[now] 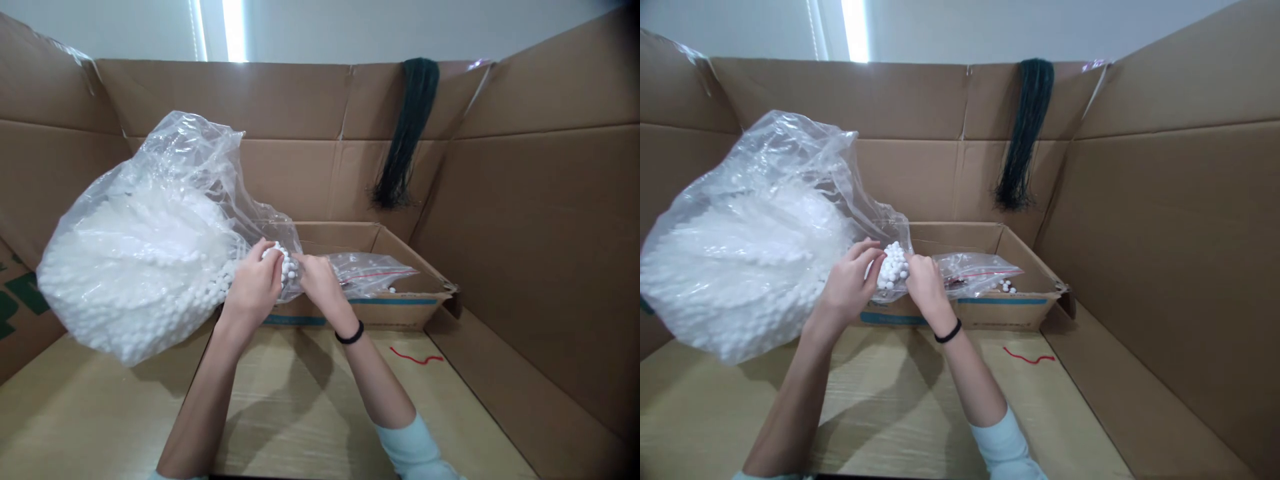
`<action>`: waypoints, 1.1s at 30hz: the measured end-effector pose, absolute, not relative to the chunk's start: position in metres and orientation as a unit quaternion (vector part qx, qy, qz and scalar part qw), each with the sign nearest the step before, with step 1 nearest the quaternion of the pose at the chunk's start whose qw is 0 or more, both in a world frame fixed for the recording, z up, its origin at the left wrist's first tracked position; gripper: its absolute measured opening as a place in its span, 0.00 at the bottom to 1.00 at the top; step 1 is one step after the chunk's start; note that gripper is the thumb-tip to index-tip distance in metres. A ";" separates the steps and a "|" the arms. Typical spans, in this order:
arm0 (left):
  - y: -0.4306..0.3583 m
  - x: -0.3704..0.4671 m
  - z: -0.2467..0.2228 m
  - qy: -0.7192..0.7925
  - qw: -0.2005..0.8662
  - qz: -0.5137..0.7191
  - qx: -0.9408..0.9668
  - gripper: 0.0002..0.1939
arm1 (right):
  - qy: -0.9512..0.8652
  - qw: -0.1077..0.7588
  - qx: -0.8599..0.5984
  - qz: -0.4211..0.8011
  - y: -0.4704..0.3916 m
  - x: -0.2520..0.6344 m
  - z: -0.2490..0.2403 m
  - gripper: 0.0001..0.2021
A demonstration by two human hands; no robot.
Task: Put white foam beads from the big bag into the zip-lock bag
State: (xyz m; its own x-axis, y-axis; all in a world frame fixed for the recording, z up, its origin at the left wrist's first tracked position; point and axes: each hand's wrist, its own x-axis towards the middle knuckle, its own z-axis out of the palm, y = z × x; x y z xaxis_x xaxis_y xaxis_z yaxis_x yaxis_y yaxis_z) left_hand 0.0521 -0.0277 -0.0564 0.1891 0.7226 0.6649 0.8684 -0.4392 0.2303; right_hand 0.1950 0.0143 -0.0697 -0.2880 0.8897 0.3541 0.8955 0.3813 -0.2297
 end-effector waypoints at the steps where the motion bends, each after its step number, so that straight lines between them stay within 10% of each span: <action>1: -0.026 0.052 -0.059 -0.530 0.145 -0.354 -0.757 0.18 | -0.801 0.244 -0.546 -0.008 0.012 0.196 -0.073 0.23; 9: -0.061 0.052 -0.059 -0.746 0.202 -0.171 -0.611 0.26 | -0.772 0.346 -0.532 -0.003 0.013 0.203 -0.080 0.24; 33: -0.039 0.054 -0.059 -0.679 0.126 -0.047 -0.722 0.22 | -0.793 0.384 -0.471 -0.045 0.016 0.204 -0.085 0.25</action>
